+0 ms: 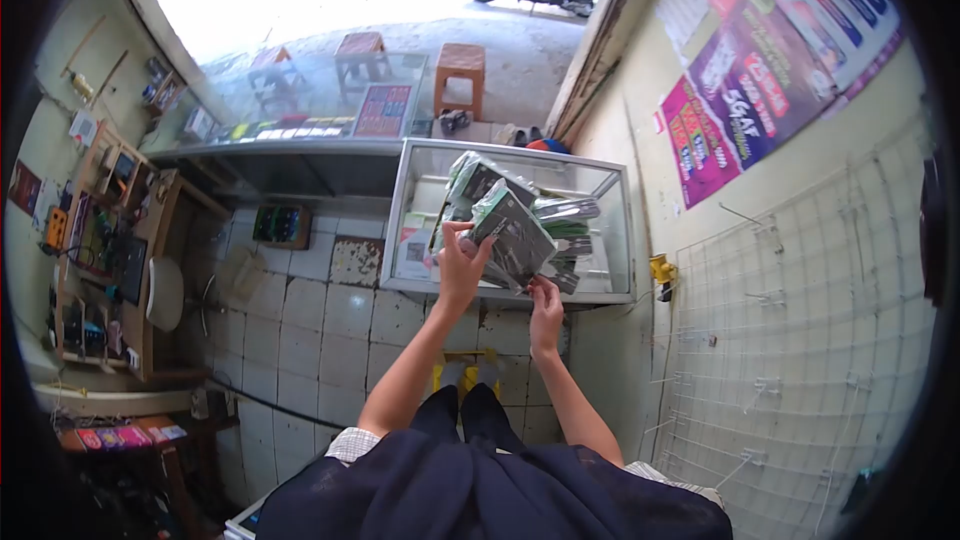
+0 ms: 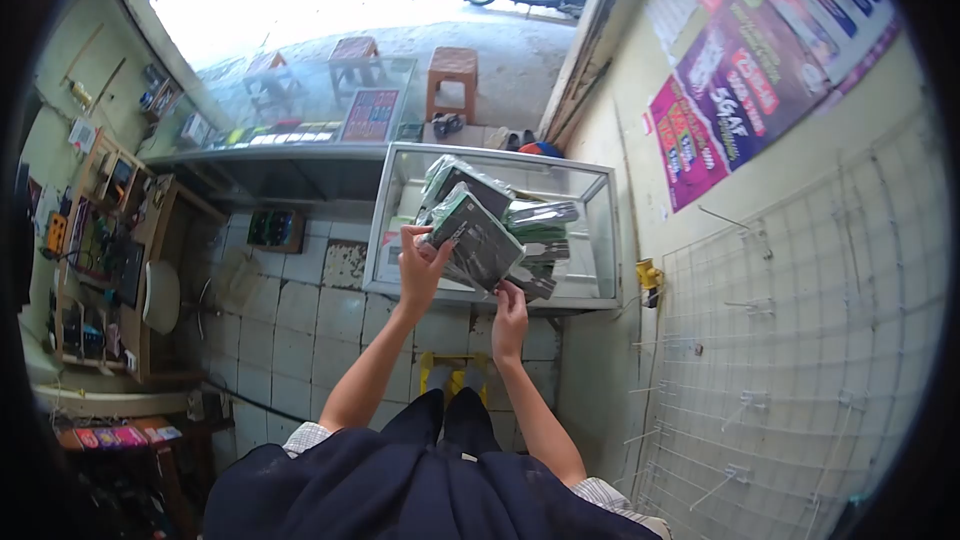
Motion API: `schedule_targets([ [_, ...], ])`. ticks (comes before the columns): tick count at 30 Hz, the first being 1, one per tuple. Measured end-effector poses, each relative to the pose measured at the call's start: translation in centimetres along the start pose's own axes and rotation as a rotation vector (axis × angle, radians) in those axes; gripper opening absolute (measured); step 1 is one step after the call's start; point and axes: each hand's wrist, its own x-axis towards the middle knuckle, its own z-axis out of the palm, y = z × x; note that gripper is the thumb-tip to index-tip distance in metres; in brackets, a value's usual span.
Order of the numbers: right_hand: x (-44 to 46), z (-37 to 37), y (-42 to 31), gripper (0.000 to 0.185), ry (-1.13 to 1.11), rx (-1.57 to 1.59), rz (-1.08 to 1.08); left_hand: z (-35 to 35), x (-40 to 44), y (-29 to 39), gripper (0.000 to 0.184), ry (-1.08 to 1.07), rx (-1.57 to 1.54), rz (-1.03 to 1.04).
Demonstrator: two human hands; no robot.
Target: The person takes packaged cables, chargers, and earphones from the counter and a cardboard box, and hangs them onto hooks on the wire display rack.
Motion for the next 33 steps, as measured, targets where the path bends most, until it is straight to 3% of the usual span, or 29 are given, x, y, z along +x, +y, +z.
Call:
schedule_targets([
  [1, -0.3, -1.8, -2.1, 0.024, -0.084, -0.039, -0.015, -0.2, 0.4, 1.6, 0.035, -0.047, -0.010, 0.052],
  [3, -0.2, -5.4, -5.7, 0.023, 0.009, -0.106, -0.170, -0.3, 1.5, 5.5, 0.035, -0.135, -0.014, 0.104],
  [5, 0.3, -8.6, -9.5, 0.023, 0.140, -0.063, -0.511, -0.1, 2.6, 9.8, 0.035, -0.398, -0.019, 0.235],
  [6, 0.0, -10.0, -11.9, 0.023, 0.189, -0.065, -0.534, 0.3, 2.8, 12.1, 0.036, -0.505, -0.075, 0.250],
  [11, -5.8, -15.3, -21.6, 0.051, 0.378, -0.225, -0.847, 3.4, 0.7, 21.3, 0.043, -1.035, -0.066, 0.414],
  [12, -6.7, -16.4, -21.7, 0.065, 0.365, -0.234, -0.801, 3.8, 0.0, 21.9, 0.045, -1.083, -0.142, 0.437],
  [14, -8.6, -17.2, -22.5, 0.067, 0.373, -0.183, -0.859, 4.6, -2.1, 24.7, 0.049, -1.249, -0.274, 0.384],
  [17, -13.0, -20.6, -22.6, 0.072, 0.380, -0.141, -0.870, 7.2, -6.2, 28.4, 0.051, -1.473, -0.388, 0.516],
  [19, -16.5, -22.3, -23.9, 0.068, 0.523, -0.238, -0.750, 9.4, -8.9, 30.1, 0.051, -1.526, -0.406, 0.620],
  [26, -24.3, -28.0, -25.2, 0.055, 0.941, -0.345, -0.893, 13.4, -18.5, 36.0, 0.053, -1.774, -0.635, 0.806],
  [29, -27.0, -31.0, -25.2, 0.052, 1.149, -0.573, -0.931, 12.9, -22.5, 38.9, 0.058, -1.803, -0.691, 0.821],
  [33, -29.5, -33.6, -28.1, 0.045, 1.310, -0.560, -1.014, 13.3, -27.9, 41.4, 0.054, -1.635, -0.915, 0.857],
])
